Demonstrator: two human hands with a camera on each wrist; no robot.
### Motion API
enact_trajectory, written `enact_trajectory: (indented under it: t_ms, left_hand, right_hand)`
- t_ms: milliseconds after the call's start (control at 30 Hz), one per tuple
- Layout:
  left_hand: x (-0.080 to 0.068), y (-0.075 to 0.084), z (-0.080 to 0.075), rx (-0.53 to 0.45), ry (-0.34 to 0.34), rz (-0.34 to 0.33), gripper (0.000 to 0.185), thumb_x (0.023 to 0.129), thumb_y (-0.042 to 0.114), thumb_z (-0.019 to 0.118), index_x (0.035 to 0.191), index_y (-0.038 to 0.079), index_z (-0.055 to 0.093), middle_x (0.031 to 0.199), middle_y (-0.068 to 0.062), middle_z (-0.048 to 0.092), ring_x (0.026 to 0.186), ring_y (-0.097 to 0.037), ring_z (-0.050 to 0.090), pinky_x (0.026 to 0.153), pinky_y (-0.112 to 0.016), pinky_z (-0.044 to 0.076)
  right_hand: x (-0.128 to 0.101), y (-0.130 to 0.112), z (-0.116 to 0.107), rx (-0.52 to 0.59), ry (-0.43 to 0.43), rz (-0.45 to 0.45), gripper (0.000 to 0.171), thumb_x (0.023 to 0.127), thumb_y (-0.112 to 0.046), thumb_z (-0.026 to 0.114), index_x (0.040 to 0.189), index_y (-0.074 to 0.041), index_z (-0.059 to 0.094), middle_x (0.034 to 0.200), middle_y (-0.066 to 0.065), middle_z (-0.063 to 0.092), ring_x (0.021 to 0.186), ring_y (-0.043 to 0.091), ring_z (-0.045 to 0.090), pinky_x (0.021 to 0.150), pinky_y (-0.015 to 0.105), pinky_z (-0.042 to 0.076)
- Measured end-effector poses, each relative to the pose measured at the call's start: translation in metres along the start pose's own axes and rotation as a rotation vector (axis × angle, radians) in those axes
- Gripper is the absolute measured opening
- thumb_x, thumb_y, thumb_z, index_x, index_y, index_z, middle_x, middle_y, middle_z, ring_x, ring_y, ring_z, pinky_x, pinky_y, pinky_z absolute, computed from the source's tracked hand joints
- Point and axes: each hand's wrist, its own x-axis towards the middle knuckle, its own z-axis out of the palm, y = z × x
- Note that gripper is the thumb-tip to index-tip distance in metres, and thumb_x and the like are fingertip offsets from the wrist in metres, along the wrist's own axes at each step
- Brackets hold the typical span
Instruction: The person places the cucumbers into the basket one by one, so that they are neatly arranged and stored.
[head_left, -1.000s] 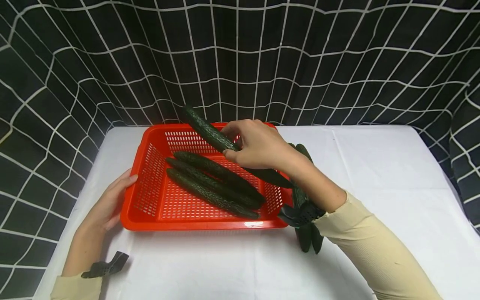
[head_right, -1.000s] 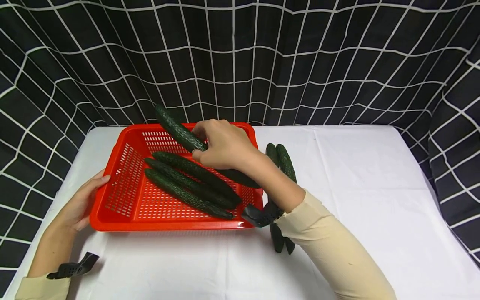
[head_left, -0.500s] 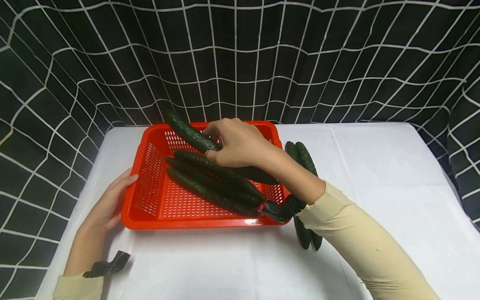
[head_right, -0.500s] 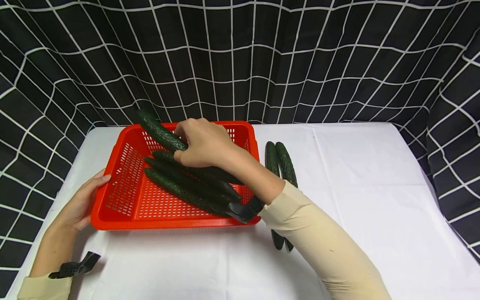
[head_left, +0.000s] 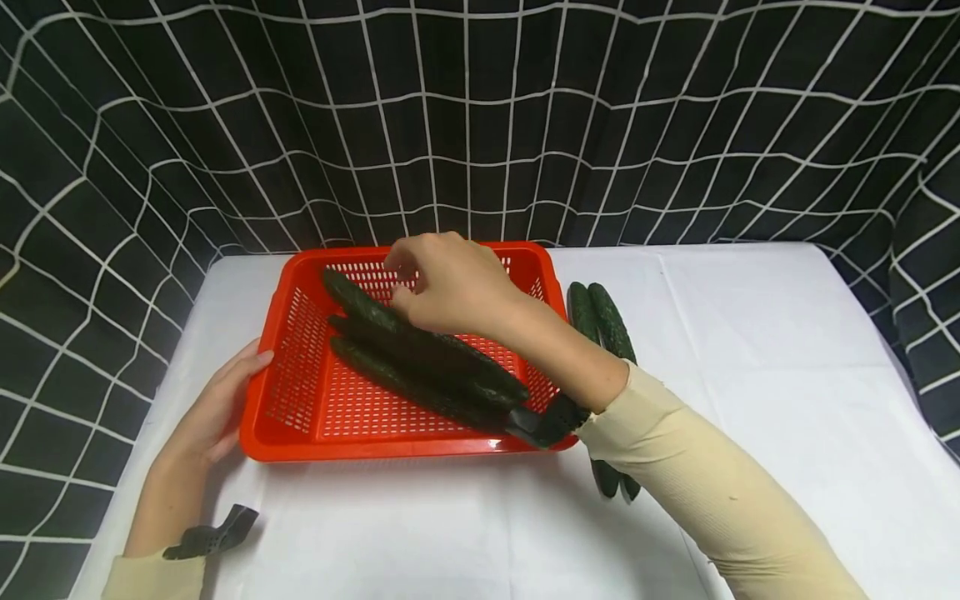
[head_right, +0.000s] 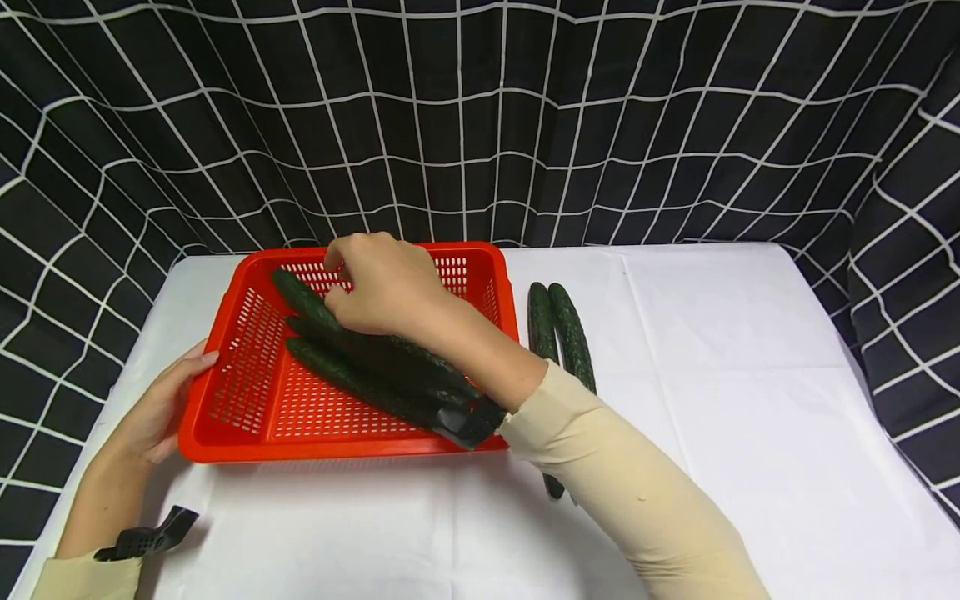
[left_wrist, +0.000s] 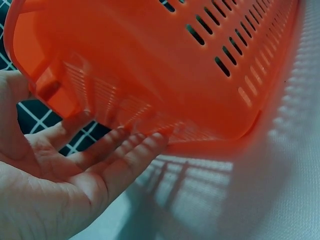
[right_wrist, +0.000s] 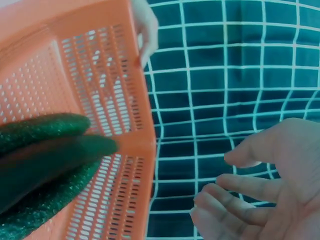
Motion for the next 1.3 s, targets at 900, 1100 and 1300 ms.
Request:
enact_trajectory:
  t_ms: [900,1100,1300]
  left_hand:
    - [-0.003,0.000,-0.003,0.021,0.027,-0.008,0.059,0.112,0.033,0.042,0.166,0.017,0.026,0.129,0.012,0.068,0.111,-0.007,0.073,0.088,-0.032,0.066]
    - [-0.002,0.000,-0.003,0.001,0.004,0.002,0.056,0.113,0.032,0.042,0.165,0.017,0.027,0.130,0.010,0.068,0.111,-0.008,0.073,0.089,-0.032,0.066]
    - [0.001,0.001,0.001,-0.003,-0.004,0.007,0.057,0.113,0.033,0.043,0.165,0.016,0.027,0.131,0.009,0.067,0.112,-0.008,0.073,0.090,-0.033,0.066]
  right_hand:
    - [-0.053,0.071,-0.030,0.011,0.068,0.163,0.050,0.102,-0.037,0.066,0.146,-0.015,0.060,0.118,0.008,0.078,0.107,0.023,0.074,0.086,0.048,0.061]
    - [-0.063,0.081,-0.031,0.020,0.092,0.184,0.049,0.101,-0.034,0.067,0.146,-0.015,0.060,0.121,0.009,0.076,0.106,0.024,0.073,0.079,0.047,0.060]
    - [-0.076,0.098,-0.033,0.038,0.134,0.220,0.048,0.102,-0.033,0.066,0.144,-0.009,0.062,0.128,0.017,0.074,0.109,0.033,0.074,0.078,0.051,0.066]
